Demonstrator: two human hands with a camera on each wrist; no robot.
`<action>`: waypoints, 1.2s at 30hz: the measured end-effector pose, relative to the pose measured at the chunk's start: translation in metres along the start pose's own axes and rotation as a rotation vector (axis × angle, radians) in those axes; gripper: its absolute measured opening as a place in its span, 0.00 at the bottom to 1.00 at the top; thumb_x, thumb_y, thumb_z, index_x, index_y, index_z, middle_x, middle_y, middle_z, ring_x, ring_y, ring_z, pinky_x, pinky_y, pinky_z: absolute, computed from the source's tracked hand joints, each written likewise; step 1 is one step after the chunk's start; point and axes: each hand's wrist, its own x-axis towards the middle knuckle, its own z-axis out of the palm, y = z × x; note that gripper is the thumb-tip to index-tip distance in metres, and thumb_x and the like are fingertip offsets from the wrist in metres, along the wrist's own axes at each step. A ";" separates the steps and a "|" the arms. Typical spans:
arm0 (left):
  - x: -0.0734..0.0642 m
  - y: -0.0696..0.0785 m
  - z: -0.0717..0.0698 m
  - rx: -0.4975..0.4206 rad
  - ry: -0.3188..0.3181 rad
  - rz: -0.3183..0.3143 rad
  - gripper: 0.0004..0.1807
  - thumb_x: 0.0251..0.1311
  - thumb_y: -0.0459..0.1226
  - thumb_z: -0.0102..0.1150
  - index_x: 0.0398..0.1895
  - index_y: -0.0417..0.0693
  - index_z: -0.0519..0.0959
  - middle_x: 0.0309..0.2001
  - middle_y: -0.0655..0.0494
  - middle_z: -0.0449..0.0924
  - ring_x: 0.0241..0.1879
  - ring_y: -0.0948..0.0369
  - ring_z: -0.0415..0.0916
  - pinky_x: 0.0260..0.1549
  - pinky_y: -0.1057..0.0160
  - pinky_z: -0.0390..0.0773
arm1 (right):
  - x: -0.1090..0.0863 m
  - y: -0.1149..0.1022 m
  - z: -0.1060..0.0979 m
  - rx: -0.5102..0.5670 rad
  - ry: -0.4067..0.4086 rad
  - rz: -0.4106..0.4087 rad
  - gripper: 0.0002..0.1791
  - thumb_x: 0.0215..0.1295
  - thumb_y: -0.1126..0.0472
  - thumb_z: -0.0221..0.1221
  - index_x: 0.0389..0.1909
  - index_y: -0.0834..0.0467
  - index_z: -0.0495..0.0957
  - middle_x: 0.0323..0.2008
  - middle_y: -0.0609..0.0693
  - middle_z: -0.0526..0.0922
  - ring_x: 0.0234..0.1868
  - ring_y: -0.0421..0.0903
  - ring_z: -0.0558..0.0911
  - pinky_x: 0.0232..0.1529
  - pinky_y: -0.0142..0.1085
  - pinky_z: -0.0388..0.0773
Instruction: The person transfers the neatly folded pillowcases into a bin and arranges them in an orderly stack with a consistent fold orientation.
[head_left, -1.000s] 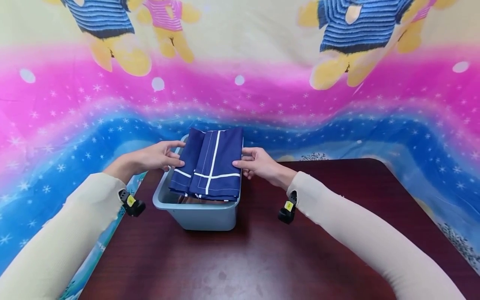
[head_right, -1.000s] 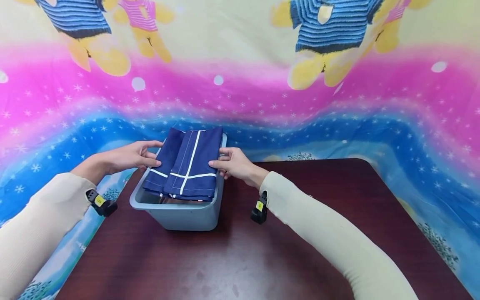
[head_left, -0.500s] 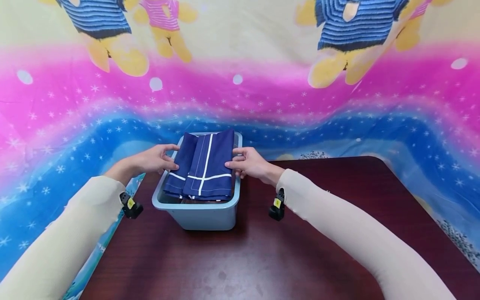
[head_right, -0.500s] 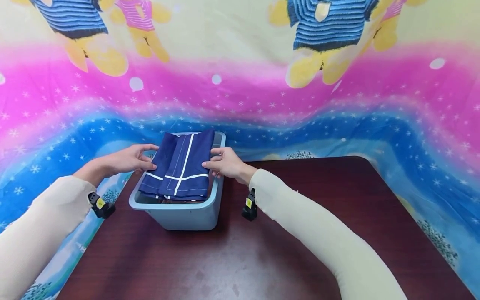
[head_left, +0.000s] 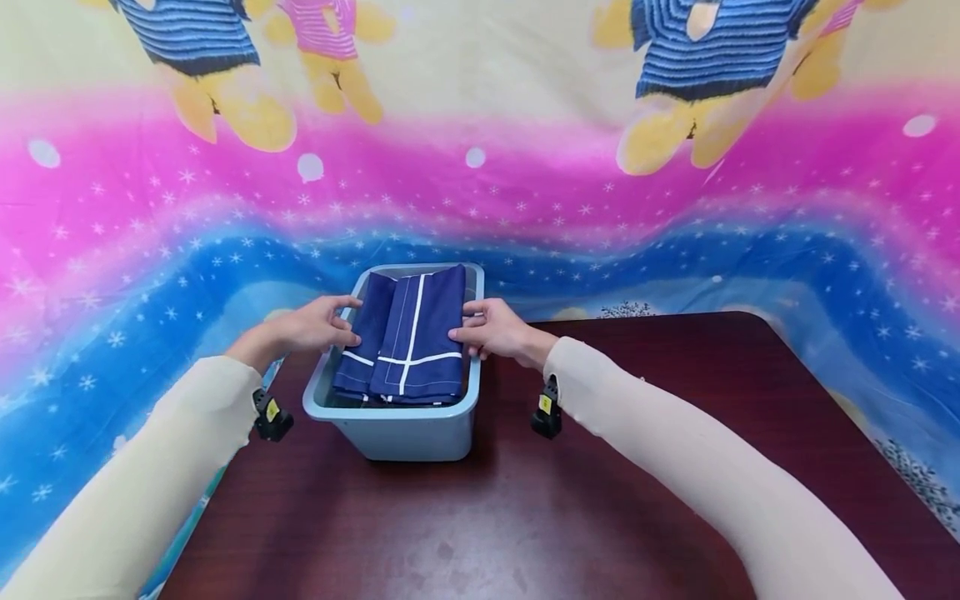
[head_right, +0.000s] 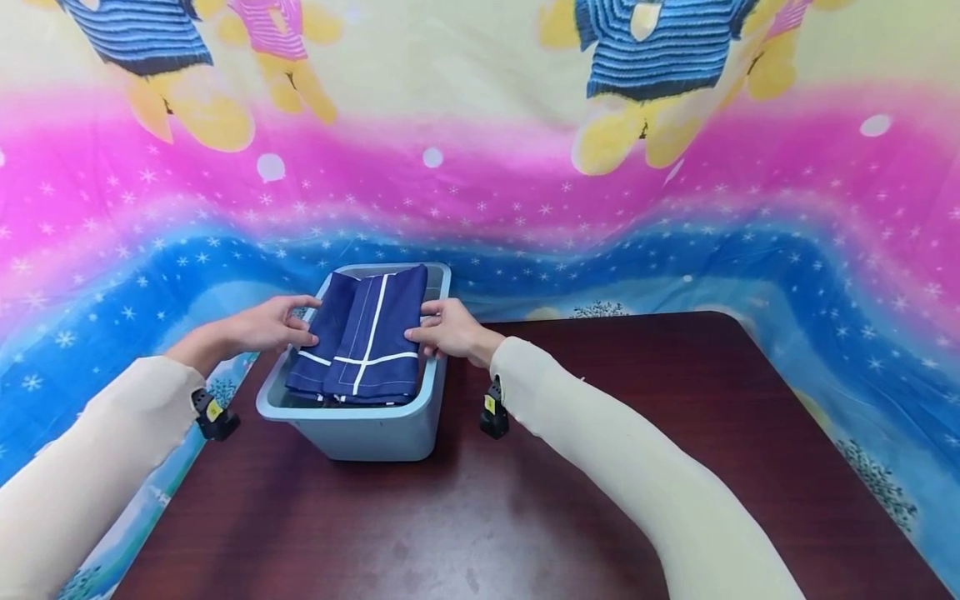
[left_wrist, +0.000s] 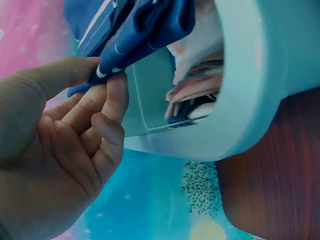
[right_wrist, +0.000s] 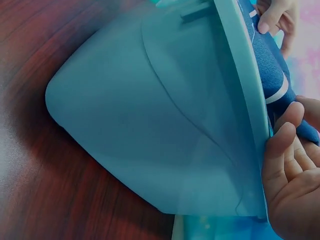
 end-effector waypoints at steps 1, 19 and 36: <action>0.001 -0.002 0.001 -0.003 0.007 0.004 0.41 0.70 0.34 0.55 0.79 0.34 0.46 0.47 0.38 0.87 0.38 0.59 0.84 0.44 0.56 0.79 | 0.001 0.000 0.000 0.000 0.002 0.000 0.40 0.71 0.59 0.62 0.78 0.61 0.55 0.60 0.60 0.82 0.25 0.41 0.78 0.32 0.34 0.80; 0.010 -0.025 0.008 -0.091 0.061 0.016 0.36 0.69 0.31 0.57 0.74 0.28 0.54 0.32 0.54 0.86 0.24 0.65 0.72 0.34 0.64 0.75 | 0.009 -0.001 0.006 -0.034 0.026 0.042 0.39 0.69 0.62 0.63 0.76 0.64 0.57 0.58 0.62 0.83 0.14 0.39 0.76 0.25 0.33 0.73; 0.016 -0.034 0.011 -0.063 0.090 0.023 0.34 0.69 0.30 0.58 0.73 0.29 0.56 0.34 0.48 0.87 0.28 0.64 0.78 0.34 0.63 0.75 | 0.013 -0.004 0.008 -0.104 0.042 0.039 0.37 0.68 0.63 0.64 0.74 0.64 0.61 0.36 0.55 0.85 0.12 0.39 0.73 0.20 0.30 0.68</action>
